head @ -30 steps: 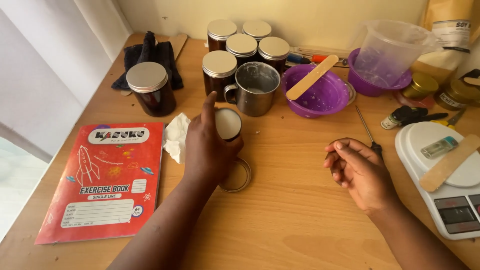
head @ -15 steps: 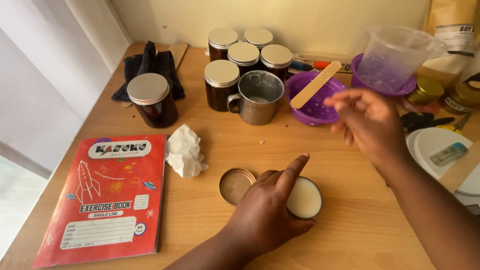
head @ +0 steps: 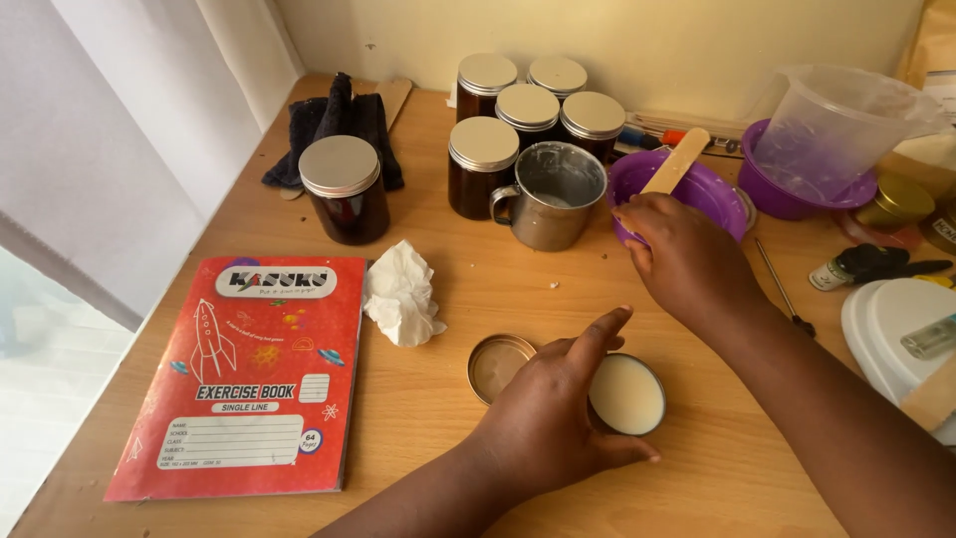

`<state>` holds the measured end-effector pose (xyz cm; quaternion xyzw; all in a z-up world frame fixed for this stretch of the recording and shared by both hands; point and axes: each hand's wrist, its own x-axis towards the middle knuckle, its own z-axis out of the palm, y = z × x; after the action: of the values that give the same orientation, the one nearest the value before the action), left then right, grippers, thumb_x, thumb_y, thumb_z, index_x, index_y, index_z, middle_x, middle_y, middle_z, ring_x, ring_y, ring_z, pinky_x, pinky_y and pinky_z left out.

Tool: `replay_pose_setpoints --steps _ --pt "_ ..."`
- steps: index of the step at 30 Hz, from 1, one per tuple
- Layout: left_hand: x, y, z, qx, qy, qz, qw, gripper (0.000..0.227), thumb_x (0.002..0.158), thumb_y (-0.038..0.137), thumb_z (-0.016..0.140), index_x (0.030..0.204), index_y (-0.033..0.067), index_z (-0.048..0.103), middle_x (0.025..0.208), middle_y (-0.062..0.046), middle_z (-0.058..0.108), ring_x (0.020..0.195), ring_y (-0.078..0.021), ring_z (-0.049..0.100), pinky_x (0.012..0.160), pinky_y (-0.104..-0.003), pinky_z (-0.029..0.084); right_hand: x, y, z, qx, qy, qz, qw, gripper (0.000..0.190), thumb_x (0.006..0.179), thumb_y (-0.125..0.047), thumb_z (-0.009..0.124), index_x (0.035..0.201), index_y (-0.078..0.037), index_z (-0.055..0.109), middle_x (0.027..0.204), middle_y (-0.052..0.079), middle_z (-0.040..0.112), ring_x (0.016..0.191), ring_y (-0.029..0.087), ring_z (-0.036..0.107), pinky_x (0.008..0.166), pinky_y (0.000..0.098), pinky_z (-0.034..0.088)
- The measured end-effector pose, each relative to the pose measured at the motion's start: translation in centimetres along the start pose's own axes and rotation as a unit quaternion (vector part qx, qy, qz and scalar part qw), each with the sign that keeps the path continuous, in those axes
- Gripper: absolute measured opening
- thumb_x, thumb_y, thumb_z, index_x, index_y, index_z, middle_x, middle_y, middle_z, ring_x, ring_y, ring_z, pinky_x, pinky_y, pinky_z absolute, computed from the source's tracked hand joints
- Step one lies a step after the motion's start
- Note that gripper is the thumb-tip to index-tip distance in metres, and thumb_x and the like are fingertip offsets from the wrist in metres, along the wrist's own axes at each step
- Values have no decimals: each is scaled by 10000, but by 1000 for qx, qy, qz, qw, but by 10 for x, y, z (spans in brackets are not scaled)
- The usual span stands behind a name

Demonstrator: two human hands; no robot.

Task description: Stirring and mixing a thick white substance, likely wax or a cosmetic base, in a metal cup and a bowl using a wooden stick.

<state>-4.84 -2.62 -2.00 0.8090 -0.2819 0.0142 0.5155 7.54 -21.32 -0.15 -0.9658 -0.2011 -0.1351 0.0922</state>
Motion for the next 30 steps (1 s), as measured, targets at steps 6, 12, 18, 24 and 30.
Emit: replay_pose_setpoints --steps 6,12,18,24,30 --pt "0 -2 0 -17 -12 23 1000 1039 565 473 725 1403 34 298 1290 -197 544 1219 -333 496 985 -406 381 -28 -8 -7 27 84 -75 993 205 873 -155 638 1025 -20 664 1072 92 653 942 273 637 724 389 506" --pt "3 -8 2 8 -27 -7 1000 1059 514 514 739 1370 11 372 1300 -181 549 1196 -323 514 979 -396 390 -50 -20 -20 -13 143 -190 971 122 855 -88 677 944 -5 671 982 124 686 897 261 663 783 364 525" --pt "4 7 -9 21 -1 30 999 861 710 597 566 1298 -19 445 1245 -198 592 1152 -327 569 940 -400 432 -68 -26 -36 -61 215 -217 950 111 863 -40 695 962 8 681 1025 110 707 940 210 677 822 346 527" --pt "8 -23 -30 204 237 19 950 195 800 249 692 887 75 700 833 -68 720 763 -268 630 663 -379 498 -83 -20 -55 67 287 -111 949 69 902 128 676 963 104 655 1050 218 684 986 277 667 922 353 516" --pt "0 -79 -62 466 159 -264 829 445 814 282 551 1204 71 513 1114 -167 564 1024 -392 496 780 -494 482 -90 -14 -56 72 308 -103 943 59 914 111 689 961 99 657 1052 217 687 989 284 672 909 355 521"
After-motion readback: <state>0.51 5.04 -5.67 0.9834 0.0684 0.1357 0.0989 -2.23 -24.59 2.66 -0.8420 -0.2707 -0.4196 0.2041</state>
